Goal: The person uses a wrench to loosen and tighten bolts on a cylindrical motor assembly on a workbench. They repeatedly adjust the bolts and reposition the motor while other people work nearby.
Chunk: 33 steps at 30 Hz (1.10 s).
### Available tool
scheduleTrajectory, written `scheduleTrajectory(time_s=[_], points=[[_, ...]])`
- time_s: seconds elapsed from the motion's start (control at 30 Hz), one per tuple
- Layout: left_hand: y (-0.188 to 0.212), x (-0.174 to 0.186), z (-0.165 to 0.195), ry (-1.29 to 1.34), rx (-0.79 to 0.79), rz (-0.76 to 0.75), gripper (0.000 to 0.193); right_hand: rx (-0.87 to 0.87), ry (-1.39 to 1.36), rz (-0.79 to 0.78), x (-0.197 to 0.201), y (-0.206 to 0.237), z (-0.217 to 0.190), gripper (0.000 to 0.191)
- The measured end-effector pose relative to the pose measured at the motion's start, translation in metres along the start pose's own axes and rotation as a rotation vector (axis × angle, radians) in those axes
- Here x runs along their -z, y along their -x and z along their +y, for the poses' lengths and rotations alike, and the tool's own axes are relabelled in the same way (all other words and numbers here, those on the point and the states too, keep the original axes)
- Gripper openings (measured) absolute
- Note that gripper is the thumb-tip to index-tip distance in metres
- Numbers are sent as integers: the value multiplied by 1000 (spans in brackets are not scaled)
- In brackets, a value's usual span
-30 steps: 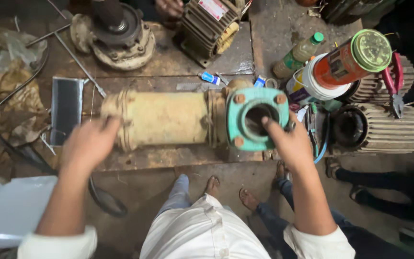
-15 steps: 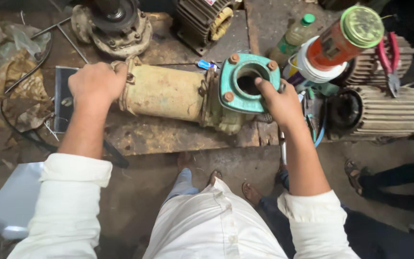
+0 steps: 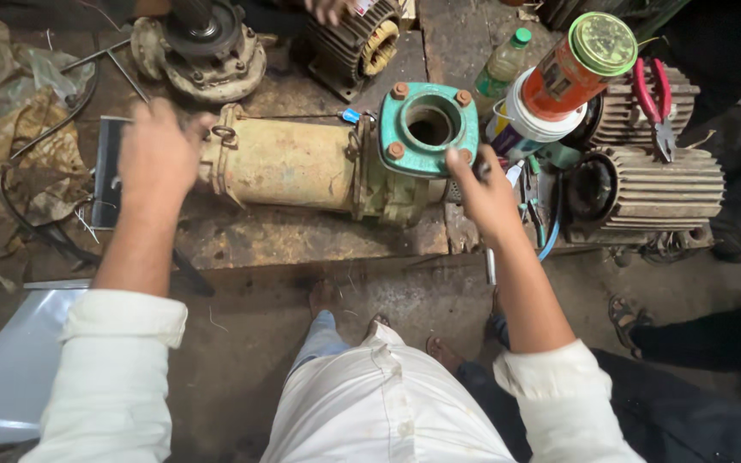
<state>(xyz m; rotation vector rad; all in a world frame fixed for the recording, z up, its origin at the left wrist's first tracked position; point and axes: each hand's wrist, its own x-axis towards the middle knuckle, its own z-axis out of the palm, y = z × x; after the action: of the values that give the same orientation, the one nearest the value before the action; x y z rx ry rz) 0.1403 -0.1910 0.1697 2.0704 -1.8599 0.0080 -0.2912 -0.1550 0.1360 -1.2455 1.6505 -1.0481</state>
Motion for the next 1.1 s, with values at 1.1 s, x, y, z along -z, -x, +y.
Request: scheduleTrajectory(time_s=[1.1], points=[[153, -41, 121, 820, -78, 110, 11, 337, -387, -220, 26, 186, 61, 97]])
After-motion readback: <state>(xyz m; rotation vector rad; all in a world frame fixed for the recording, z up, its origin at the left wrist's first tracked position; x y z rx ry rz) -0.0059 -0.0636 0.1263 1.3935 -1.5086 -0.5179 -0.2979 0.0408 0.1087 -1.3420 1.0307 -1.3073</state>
